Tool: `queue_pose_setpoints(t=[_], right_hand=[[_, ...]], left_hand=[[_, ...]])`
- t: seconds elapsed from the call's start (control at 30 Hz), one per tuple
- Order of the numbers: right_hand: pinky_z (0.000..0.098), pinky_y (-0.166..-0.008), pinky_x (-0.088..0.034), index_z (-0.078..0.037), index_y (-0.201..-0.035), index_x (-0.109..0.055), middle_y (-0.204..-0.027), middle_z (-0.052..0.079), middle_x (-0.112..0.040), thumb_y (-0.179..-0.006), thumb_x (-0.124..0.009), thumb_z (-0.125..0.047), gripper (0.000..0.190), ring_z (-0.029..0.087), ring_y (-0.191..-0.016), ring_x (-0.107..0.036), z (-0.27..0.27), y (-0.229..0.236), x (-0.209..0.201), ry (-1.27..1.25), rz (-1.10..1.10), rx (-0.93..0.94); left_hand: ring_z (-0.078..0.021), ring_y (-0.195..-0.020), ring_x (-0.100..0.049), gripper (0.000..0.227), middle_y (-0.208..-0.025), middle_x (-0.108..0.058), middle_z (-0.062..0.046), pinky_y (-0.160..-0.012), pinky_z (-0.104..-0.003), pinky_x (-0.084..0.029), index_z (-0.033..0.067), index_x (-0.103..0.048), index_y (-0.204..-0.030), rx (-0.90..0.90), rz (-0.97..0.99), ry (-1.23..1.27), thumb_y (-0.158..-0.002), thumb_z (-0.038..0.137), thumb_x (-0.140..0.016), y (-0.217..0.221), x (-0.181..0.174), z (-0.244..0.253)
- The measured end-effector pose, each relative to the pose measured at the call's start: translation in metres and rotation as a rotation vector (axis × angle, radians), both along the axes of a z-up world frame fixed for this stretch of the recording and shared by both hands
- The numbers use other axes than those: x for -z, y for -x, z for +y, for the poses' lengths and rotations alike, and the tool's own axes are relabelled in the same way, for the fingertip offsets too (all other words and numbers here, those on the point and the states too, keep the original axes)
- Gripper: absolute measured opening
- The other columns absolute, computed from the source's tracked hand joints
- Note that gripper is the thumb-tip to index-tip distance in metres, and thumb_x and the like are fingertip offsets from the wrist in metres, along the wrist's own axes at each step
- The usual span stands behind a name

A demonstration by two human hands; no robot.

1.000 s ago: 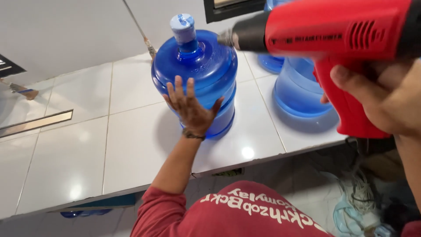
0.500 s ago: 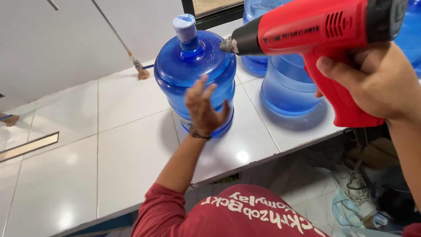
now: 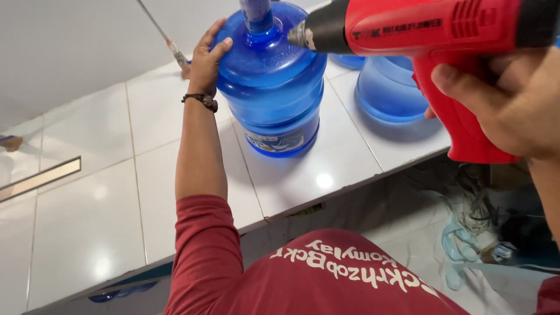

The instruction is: The person uses a red heat gun to apply heat to the neck and shoulder area of several large blue water jugs. They rotate the jugs with their left hand to ensure even heating around the circumference while directing the hot air with their right hand.

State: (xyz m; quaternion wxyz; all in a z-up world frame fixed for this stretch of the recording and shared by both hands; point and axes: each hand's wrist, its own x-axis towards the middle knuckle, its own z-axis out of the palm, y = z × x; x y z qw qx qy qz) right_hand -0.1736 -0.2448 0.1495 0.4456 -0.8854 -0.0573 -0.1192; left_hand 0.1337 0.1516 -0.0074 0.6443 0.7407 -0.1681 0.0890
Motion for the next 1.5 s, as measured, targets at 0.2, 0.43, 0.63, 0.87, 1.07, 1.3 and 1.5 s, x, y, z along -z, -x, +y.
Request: queue_pose_setpoints(t=[0.2,0.43,0.63,0.87,1.07,1.3,1.5], right_hand=[[0.0506,-0.043,-0.057,0.008,-0.142,-0.056,-0.104,0.026,-0.067,-0.107,-0.046,-0.027,0.051,0.039,-0.075,-0.068,-0.02,0.011,0.013,-0.04,0.101,0.011],[0.0517,-0.048,-0.052,0.005,-0.135,-0.058,-0.107,0.024,-0.066,-0.096,-0.044,-0.038,0.06,0.036,-0.083,-0.067,-0.051,0.011,0.033,-0.137,0.219,0.02],[0.0589,-0.041,-0.053,0.002,-0.138,-0.055,-0.108,0.024,-0.063,-0.09,-0.044,-0.038,0.064,0.039,-0.084,-0.067,-0.06,-0.007,0.031,-0.149,0.263,0.023],[0.0543,-0.036,-0.053,0.005,-0.143,-0.052,-0.106,0.026,-0.062,-0.104,-0.048,-0.026,0.05,0.039,-0.083,-0.068,-0.06,-0.01,0.027,-0.188,0.109,0.055],[0.0462,-0.062,-0.055,0.007,-0.146,-0.05,-0.114,0.026,-0.062,-0.107,-0.047,-0.038,0.06,0.038,-0.078,-0.067,-0.066,-0.016,0.02,-0.155,-0.081,0.003],[0.0484,-0.054,-0.056,0.013,-0.142,-0.053,-0.109,0.028,-0.063,-0.11,-0.051,-0.015,0.042,0.04,-0.075,-0.067,-0.053,0.004,0.016,-0.135,-0.116,0.079],[0.0478,-0.047,-0.058,0.01,-0.13,-0.061,-0.093,0.027,-0.068,-0.105,-0.061,-0.009,0.031,0.037,-0.07,-0.071,-0.038,0.019,0.017,-0.102,-0.045,0.223]], left_hand=[[-0.0193,-0.123,-0.055,0.03,-0.127,-0.062,0.0,-0.11,-0.037,-0.045,0.0251,-0.07,-0.126,-0.33,-0.193,-0.043,-0.096,0.027,-0.07,0.081,-0.002,-0.024],[-0.049,-0.158,-0.025,0.1,-0.169,-0.02,-0.026,-0.127,-0.069,-0.026,0.0285,-0.025,-0.159,-0.699,-0.447,-0.595,-0.083,0.086,-0.054,0.211,0.018,-0.075],[-0.0422,-0.158,-0.027,0.108,-0.166,-0.022,-0.018,-0.132,-0.077,-0.022,0.021,-0.028,-0.157,-0.9,-0.856,-0.463,-0.079,0.078,-0.076,0.186,0.057,-0.113],[-0.0423,-0.159,-0.01,0.065,-0.164,-0.03,-0.007,-0.132,-0.068,-0.009,0.035,-0.051,-0.141,-1.125,-0.865,-0.464,-0.086,0.051,-0.083,0.127,0.108,-0.21],[-0.0396,-0.154,-0.017,0.035,-0.132,-0.067,-0.003,-0.129,-0.054,-0.003,0.0165,-0.05,-0.078,-0.349,-1.131,-0.612,-0.099,0.026,-0.077,0.132,0.098,-0.199],[-0.0218,-0.064,-0.05,0.031,-0.073,-0.054,-0.005,-0.059,-0.037,-0.04,0.0091,-0.054,-0.08,-0.512,-0.918,-0.111,-0.107,0.014,-0.038,0.067,-0.024,-0.101],[-0.0246,-0.083,-0.052,0.028,-0.094,-0.059,-0.007,-0.071,-0.043,-0.04,0.0118,-0.056,-0.095,-0.216,-0.542,-0.465,-0.101,0.037,-0.046,-0.031,-0.151,-0.14]])
